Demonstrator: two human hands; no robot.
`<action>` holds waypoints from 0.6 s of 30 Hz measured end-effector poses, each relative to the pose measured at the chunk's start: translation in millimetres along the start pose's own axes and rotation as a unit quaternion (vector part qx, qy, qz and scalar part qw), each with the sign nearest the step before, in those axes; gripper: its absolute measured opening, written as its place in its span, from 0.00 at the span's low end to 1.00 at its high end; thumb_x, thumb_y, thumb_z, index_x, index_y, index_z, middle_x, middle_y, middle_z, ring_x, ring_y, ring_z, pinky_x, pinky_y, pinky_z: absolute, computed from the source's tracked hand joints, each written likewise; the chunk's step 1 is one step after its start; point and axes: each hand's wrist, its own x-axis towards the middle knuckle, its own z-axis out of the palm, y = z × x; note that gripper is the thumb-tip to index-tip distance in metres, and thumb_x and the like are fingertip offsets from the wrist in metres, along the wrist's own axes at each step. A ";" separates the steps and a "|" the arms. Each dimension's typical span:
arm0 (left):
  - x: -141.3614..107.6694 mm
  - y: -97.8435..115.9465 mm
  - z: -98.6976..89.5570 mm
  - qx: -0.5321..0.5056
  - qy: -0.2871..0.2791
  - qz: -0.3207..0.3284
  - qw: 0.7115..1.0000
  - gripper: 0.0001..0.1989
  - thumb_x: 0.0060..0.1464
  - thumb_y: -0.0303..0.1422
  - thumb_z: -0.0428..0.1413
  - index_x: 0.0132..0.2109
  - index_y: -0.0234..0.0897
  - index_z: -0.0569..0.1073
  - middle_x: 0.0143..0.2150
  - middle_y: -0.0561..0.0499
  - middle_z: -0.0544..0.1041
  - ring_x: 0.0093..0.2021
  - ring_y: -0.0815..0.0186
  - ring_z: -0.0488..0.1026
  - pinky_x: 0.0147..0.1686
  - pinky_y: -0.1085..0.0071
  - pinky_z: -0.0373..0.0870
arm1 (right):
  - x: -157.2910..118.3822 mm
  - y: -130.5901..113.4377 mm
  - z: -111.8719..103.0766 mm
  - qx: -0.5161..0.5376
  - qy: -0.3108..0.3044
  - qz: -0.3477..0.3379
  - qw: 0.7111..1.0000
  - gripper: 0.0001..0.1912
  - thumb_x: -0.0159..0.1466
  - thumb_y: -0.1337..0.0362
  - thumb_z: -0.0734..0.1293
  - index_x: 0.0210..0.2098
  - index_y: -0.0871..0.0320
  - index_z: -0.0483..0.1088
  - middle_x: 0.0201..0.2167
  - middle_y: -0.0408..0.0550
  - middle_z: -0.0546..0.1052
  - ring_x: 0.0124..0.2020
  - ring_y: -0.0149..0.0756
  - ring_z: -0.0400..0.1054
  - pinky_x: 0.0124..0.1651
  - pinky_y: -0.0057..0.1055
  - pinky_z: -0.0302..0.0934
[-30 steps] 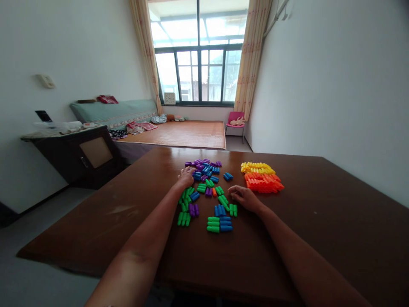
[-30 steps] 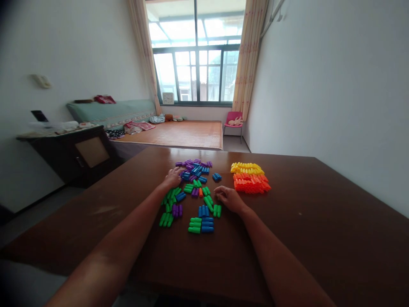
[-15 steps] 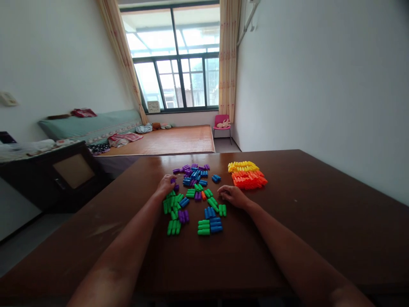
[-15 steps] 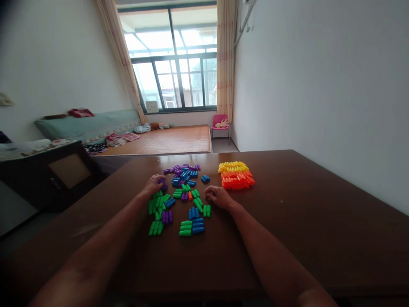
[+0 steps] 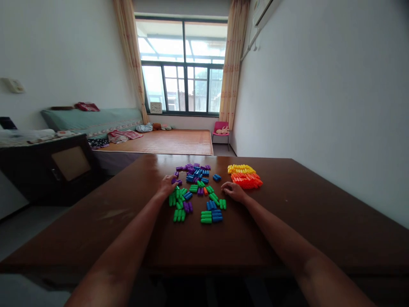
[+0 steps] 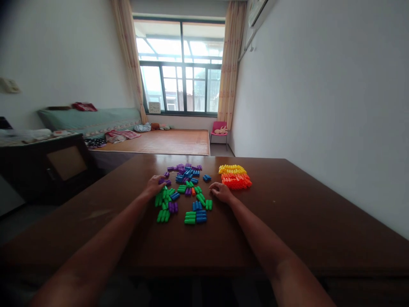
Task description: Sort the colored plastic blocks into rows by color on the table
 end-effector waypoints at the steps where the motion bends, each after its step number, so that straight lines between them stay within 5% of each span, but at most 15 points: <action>1: -1.8 -3.5 -0.3 0.004 0.004 -0.009 1.000 0.16 0.51 0.33 0.58 0.49 0.38 0.75 0.46 0.46 0.76 0.47 0.59 0.73 0.50 0.67 0.68 | -1.1 -1.6 -2.4 0.017 -0.012 0.017 1.000 0.10 0.57 0.61 0.66 0.37 0.57 0.72 0.32 0.44 0.77 0.32 0.32 0.70 0.37 0.29 0.65; 5: -9.1 -19.2 -7.7 0.020 0.010 -0.038 0.999 0.17 0.52 0.35 0.58 0.50 0.37 0.75 0.46 0.44 0.76 0.48 0.57 0.73 0.50 0.66 0.68 | -17.2 -6.6 -12.0 0.091 -0.038 0.090 0.991 0.11 0.54 0.60 0.69 0.36 0.57 0.71 0.30 0.44 0.77 0.28 0.30 0.69 0.35 0.29 0.65; 8: -19.3 -10.3 -21.8 0.009 0.046 -0.037 0.998 0.19 0.53 0.34 0.57 0.52 0.36 0.74 0.49 0.43 0.76 0.51 0.56 0.72 0.54 0.64 0.67 | -34.5 -7.2 -14.7 0.128 -0.005 0.108 0.986 0.11 0.53 0.60 0.70 0.35 0.58 0.71 0.29 0.45 0.77 0.26 0.29 0.68 0.34 0.29 0.65; 13: -52.6 71.9 -28.4 -0.153 0.004 0.117 0.981 0.28 0.49 0.31 0.60 0.58 0.38 0.69 0.53 0.46 0.75 0.51 0.58 0.73 0.50 0.65 0.71 | -48.4 -23.9 -4.2 0.158 0.073 0.099 0.980 0.13 0.54 0.57 0.69 0.36 0.58 0.71 0.32 0.46 0.77 0.24 0.27 0.67 0.28 0.26 0.63; 18: -89.9 155.4 10.3 -0.337 -0.069 0.262 0.901 0.35 0.46 0.24 0.59 0.63 0.39 0.63 0.59 0.44 0.71 0.55 0.59 0.71 0.48 0.66 0.73 | -57.8 -68.2 15.7 0.216 0.053 0.056 0.973 0.22 0.59 0.47 0.64 0.43 0.57 0.69 0.37 0.48 0.77 0.28 0.29 0.68 0.28 0.25 0.62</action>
